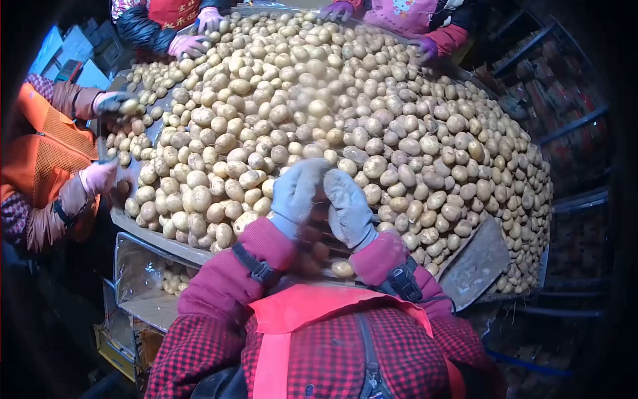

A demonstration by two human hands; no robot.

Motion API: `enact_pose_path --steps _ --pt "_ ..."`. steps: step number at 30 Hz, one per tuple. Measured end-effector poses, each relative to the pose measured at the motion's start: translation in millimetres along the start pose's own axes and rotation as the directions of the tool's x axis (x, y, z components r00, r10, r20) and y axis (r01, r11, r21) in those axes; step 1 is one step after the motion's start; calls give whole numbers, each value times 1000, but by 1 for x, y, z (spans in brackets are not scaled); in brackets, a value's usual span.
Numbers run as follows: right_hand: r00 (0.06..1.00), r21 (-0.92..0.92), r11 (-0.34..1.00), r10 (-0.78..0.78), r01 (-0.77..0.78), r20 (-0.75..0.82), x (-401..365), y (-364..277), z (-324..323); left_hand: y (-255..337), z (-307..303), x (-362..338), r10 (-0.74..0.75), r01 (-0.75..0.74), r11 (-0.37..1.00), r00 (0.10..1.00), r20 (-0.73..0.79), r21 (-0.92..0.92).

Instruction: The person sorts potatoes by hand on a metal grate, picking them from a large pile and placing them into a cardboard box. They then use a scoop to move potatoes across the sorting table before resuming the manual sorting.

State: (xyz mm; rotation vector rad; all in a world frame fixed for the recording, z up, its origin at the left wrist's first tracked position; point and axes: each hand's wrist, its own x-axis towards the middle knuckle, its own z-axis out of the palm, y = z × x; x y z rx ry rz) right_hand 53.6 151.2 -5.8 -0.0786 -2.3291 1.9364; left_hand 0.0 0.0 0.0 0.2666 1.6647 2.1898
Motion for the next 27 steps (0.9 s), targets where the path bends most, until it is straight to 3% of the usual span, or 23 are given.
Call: enact_pose_path --steps 2,4,5,6,7,9,12,14,16,18,19,20,22,23,24,25,27 --pt "955 -217 938 -289 269 -67 5 24 4 -13 -4 11 55 -56 998 998 -40 -31" --pt "999 3 999 -52 52 2 3 7 2 -11 1 8 157 -153 988 978 -139 35" --pt "980 373 908 152 -190 131 7 -11 -1 -6 3 11 235 -219 970 955 -183 101" --pt "904 647 634 347 -423 251 11 -35 -3 8 7 3 307 -260 918 944 -121 298" --pt "850 687 516 420 -512 318 12 -23 -7 23 12 -5 376 -306 824 925 -57 477" --pt "861 629 591 390 -505 325 10 -6 -8 24 3 -12 453 -461 626 872 188 630" --pt "877 540 692 348 -479 332 8 1 -3 21 -5 -22 334 -368 698 926 176 614" --pt "824 728 396 358 -559 438 2 -9 0 12 -8 -25 290 -287 828 955 71 482" --pt "923 553 747 220 -367 316 0 -9 14 27 -7 -30 280 -257 891 960 -8 375" --pt "859 490 717 322 -496 399 -3 -43 10 15 -24 -19 386 -303 869 910 -153 392" --pt "855 486 715 330 -503 400 0 -39 5 18 -38 -11 524 -402 803 828 -199 439" --pt "852 483 713 339 -509 399 0 -32 -2 41 -63 -6 638 -467 629 767 -69 621" --pt "865 447 743 390 -498 316 -7 -30 -8 66 -108 -1 540 -202 489 834 -112 849" --pt "879 463 747 383 -476 286 -11 -26 -15 64 -125 -3 618 -16 156 782 -85 988" --pt "896 454 772 382 -444 228 -13 -25 -20 68 -127 -8 658 71 47 748 -84 996" --pt "910 443 796 378 -413 171 -15 -23 -24 73 -124 -12 639 57 12 767 -51 998" --pt "934 410 846 353 -341 51 -20 -17 -35 77 -98 -21 576 -187 86 811 105 979"
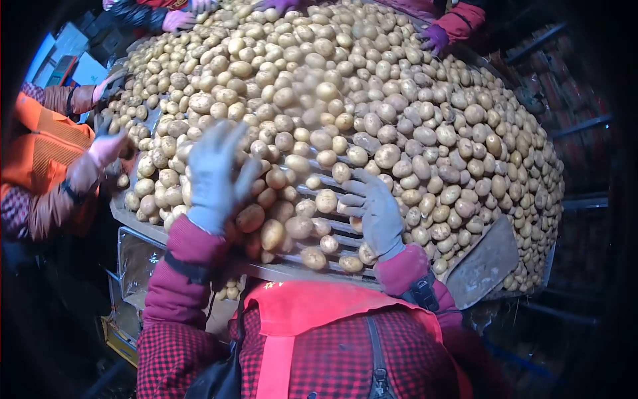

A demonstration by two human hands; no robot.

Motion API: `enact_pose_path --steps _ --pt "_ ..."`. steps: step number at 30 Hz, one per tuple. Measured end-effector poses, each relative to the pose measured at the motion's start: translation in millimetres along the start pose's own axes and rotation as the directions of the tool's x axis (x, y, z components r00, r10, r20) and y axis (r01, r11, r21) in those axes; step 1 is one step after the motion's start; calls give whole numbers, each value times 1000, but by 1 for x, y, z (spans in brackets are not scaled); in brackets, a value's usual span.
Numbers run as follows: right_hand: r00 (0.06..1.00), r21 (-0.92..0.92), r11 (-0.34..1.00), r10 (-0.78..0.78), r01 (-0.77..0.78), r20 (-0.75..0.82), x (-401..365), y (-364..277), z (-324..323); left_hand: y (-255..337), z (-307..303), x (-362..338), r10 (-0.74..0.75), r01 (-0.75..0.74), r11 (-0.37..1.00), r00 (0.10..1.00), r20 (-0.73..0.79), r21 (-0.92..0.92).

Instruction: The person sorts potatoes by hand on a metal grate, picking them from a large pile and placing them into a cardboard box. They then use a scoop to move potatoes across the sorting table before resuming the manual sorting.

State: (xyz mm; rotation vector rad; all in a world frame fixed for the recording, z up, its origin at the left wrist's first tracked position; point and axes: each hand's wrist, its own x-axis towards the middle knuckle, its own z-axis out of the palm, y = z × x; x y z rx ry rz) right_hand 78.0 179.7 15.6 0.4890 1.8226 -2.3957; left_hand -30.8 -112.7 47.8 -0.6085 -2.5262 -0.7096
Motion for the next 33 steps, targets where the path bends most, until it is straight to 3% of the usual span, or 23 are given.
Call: enact_pose_path --steps 2,4,6,9,12,16,19,20,21,24,26,29,30,31,32,33 --pt "994 -5 998 -58 57 -93 0 -1 -8 48 -2 -3 201 -127 967 913 356 -221" --pt "978 25 995 -86 93 -191 -1 -5 -15 98 7 -14 443 -268 884 741 504 -382" --pt "966 -68 993 -113 99 -233 -5 -4 -19 115 48 -52 662 -476 729 676 325 -492" --pt "968 -168 980 -138 103 -211 -12 -2 -24 120 85 -75 674 -594 728 527 518 -342" --pt "968 -338 918 -242 207 -66 -7 4 -24 113 75 -74 590 -587 766 482 648 -261" --pt "904 -513 746 -374 426 207 18 -10 5 105 70 -79 551 -566 795 526 648 -216" --pt "839 -716 443 -354 539 413 41 -11 23 105 51 -75 481 -471 850 510 713 -236" --pt "813 -747 332 -328 576 481 51 -3 24 103 45 -74 500 -468 846 534 681 -255" --pt "848 -756 384 -220 530 483 60 2 31 99 38 -74 514 -463 845 558 651 -270" --pt "834 -828 102 -48 551 549 64 10 38 89 19 -74 471 -427 874 632 615 -230" --pt "828 -825 72 -33 561 560 73 27 38 76 8 -73 418 -371 906 706 571 -205" --pt "855 -859 23 87 511 511 85 21 50 49 -17 -61 387 -440 898 803 454 13" --pt "860 -865 20 98 501 501 88 20 52 29 -17 -60 296 -402 897 855 425 183" --pt "865 -871 17 109 491 489 89 20 54 12 -24 -52 181 -297 926 890 418 231" --pt "870 -877 14 120 481 479 89 21 55 -5 -30 -46 25 -212 921 868 495 326" --pt "879 -885 30 111 464 464 93 28 56 -34 -24 -54 68 -170 956 919 388 238"
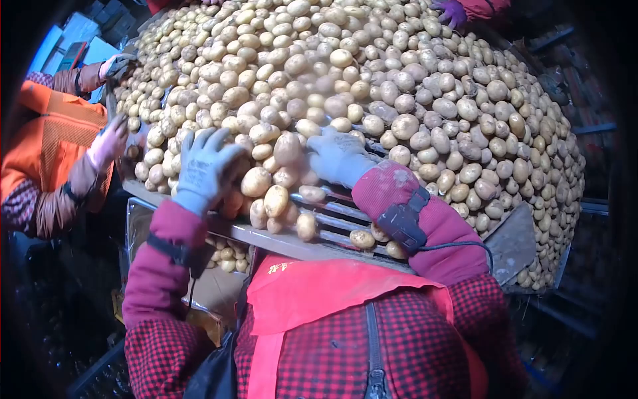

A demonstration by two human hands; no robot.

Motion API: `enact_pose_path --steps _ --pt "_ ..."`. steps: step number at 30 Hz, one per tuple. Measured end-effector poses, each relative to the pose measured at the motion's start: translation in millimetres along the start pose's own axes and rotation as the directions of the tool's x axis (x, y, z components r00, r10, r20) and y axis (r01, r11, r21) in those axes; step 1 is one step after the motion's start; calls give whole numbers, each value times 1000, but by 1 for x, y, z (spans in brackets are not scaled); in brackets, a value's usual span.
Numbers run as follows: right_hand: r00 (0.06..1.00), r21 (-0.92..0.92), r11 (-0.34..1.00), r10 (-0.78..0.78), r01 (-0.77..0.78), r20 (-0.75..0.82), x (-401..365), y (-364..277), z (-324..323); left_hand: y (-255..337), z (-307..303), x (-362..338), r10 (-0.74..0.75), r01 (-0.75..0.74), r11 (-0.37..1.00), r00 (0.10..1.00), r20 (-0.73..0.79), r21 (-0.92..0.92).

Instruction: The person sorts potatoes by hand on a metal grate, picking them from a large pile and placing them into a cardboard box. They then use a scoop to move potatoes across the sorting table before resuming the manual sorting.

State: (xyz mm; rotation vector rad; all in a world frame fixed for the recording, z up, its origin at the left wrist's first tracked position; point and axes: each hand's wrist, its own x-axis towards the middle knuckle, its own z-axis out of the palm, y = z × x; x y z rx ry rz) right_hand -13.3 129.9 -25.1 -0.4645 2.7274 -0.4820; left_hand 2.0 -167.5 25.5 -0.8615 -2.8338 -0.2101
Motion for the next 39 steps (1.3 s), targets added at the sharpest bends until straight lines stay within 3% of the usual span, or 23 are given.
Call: enact_pose_path --steps 3,7,8,10,13,15,16,17,18,20,21,22,25,27,28,29,30,31,33,34,35,36,39 --pt "999 -45 998 46 -46 11 2 -4 -3 -8 6 1 63 -47 987 993 -100 152" --pt "993 -68 993 88 -94 -79 6 -5 6 30 -6 -1 3 18 997 967 -253 80" --pt "991 -73 993 81 -89 -104 7 -4 9 46 -16 -7 60 -74 995 981 -186 -73" --pt "989 -63 996 61 -70 -132 7 -2 14 75 -9 -17 301 -299 945 954 -5 -130" --pt "987 -20 999 40 -44 -154 2 -2 6 87 13 -24 339 -336 941 938 69 -52" --pt "987 19 998 54 -52 -151 -8 -3 -5 70 12 -21 215 -210 973 976 41 -90" --pt "980 233 970 108 -67 -165 -13 4 -3 65 9 -20 206 -205 975 978 2 -87" --pt "974 438 896 160 -73 -164 -17 18 3 52 12 -20 198 -197 980 978 66 -23" --pt "966 623 779 211 -73 -151 -23 28 4 41 15 -19 164 -164 986 986 -11 -21" --pt "950 924 362 311 -126 8 -51 25 -18 24 18 -15 98 -98 995 991 -92 -2" --pt "937 984 106 333 -145 102 -68 25 -24 18 20 -15 65 -64 998 993 -99 16" --pt "963 983 175 249 57 -100 -86 28 -22 12 18 -16 50 -47 998 994 -97 33" --pt "956 989 38 252 145 -150 -130 32 -23 -1 9 -13 -12 18 999 991 -130 43" --pt "927 949 -304 372 84 37 -156 36 -33 -7 11 -8 -71 87 993 983 -167 85" --pt "908 954 -272 420 128 -2 -165 44 -27 -10 13 -5 -105 130 984 976 -189 124" --pt "892 982 -122 445 145 -76 -181 52 -25 -10 15 -1 -138 174 971 968 -210 164" --pt "860 979 -97 499 178 -107 -189 55 -25 -3 11 4 -149 206 951 959 -239 232" --pt "826 976 -70 548 205 -134 -196 57 -24 6 8 12 -50 127 966 945 -323 224" --pt "787 986 -7 603 166 -128 -214 55 -32 51 -1 28 93 -118 989 963 -252 -86" --pt "767 989 22 630 143 -125 -222 51 -38 78 -12 38 259 -284 944 953 -157 -165" --pt "739 995 -29 672 95 -51 -230 48 -41 103 -5 48 355 -330 892 934 28 -309" --pt "745 995 62 660 78 -100 -238 51 -30 132 10 49 487 -518 796 855 -178 -312" --pt "706 997 35 704 64 -70 -265 47 -15 212 29 52 677 -650 624 727 -115 -434"
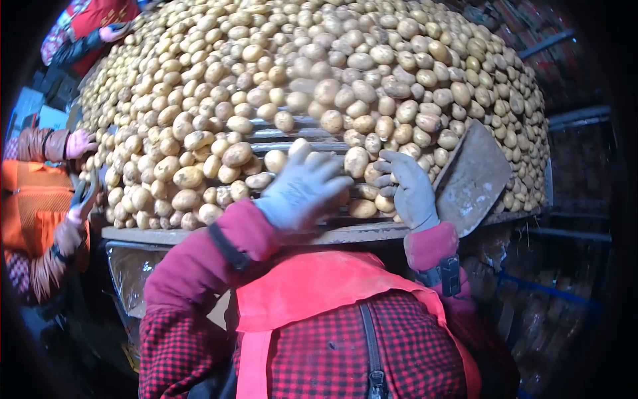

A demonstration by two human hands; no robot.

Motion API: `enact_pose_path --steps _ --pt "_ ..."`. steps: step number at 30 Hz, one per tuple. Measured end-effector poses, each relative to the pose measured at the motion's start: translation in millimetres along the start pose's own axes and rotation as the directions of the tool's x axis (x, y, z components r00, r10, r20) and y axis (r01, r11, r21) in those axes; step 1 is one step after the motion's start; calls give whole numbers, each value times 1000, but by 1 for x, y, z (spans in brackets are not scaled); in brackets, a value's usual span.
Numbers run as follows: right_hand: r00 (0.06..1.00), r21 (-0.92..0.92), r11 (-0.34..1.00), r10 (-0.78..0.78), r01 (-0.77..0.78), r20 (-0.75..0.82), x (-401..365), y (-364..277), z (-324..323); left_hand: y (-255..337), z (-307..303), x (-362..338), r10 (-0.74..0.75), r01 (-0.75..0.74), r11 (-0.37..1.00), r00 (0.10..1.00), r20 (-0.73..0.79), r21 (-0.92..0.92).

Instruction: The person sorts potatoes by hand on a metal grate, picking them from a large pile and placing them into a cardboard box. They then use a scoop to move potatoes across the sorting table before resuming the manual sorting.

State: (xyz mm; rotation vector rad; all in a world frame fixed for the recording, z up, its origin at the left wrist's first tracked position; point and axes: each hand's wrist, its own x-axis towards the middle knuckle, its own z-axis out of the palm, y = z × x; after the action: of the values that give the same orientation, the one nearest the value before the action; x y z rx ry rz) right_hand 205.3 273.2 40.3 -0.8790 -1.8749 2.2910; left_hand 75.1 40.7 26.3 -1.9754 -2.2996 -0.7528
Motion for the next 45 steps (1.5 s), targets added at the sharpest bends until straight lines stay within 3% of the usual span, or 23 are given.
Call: enact_pose_path --steps 2,4,8,10,12,14,15,16,17,18,20,22,24,25,26,28,30,32,33,34,38,42,45 --pt "997 -87 996 15 -22 -79 -12 0 -10 9 40 15 9 -18 998 990 141 67" --pt "995 -35 999 -5 1 -104 -17 11 -23 11 46 19 -9 6 999 997 71 35" --pt "985 -43 999 17 -24 -173 -21 10 -14 -4 40 -2 -218 207 964 974 54 168" --pt "984 -57 998 17 -28 -176 -18 2 -9 -13 28 -9 -191 168 965 976 103 202" --pt "983 -85 995 32 -48 -179 -15 0 -8 -22 21 -20 -269 254 950 961 63 182" --pt "982 -78 996 37 -52 -185 -11 2 -7 -23 -13 -27 -336 334 941 941 36 48" --pt "981 -63 997 35 -47 -191 -8 6 -8 -25 -29 -29 -396 401 898 916 67 -179" --pt "981 -50 998 32 -42 -194 -5 11 -9 -27 -40 -32 -447 450 801 888 105 -395" --pt "982 -23 1000 7 -11 -188 -1 17 -10 -20 -42 -36 -548 433 440 824 147 -787" --pt "987 -11 1000 9 -11 -161 3 22 -4 -11 -47 -37 -613 348 98 759 219 -932" --pt "995 12 1000 13 -11 -97 9 30 13 -22 -34 -56 -575 43 -179 806 140 -983" --pt "1000 -73 997 8 -10 -24 13 35 35 -15 -32 -68 -681 -140 -379 711 173 -915" --pt "995 -39 999 28 -24 99 17 34 52 -3 -50 -80 -747 -195 -364 645 161 -911" --pt "993 -46 998 36 -31 113 19 35 59 3 -49 -80 -844 -221 -216 532 68 -951" --pt "991 -54 998 46 -39 126 22 37 63 8 -54 -90 -880 -265 -197 472 51 -944" --pt "981 -80 996 61 -47 185 32 37 66 8 -57 -127 -891 -253 -136 454 7 -958" --pt "974 -110 991 95 -73 206 33 32 76 15 -58 -154 -954 -312 -119 298 22 -943" --pt "957 -134 987 119 -86 266 35 32 88 21 -58 -181 -975 -412 -77 220 -17 -908" --pt "946 -125 988 125 -91 299 38 34 92 27 -52 -192 -997 -410 -32 77 0 -911" --pt "935 -115 989 129 -96 330 41 37 96 29 -47 -205 -997 -486 -27 74 -11 -874" --pt "902 -152 985 140 -84 409 54 46 116 50 -42 -249 -931 -286 -3 -348 107 -958" --pt "882 -160 977 200 -144 428 65 52 129 67 -13 -314 -866 -215 11 -491 98 -976" --pt "881 -147 975 217 -169 421 72 55 136 86 10 -343 -793 -321 -3 -577 198 -947"
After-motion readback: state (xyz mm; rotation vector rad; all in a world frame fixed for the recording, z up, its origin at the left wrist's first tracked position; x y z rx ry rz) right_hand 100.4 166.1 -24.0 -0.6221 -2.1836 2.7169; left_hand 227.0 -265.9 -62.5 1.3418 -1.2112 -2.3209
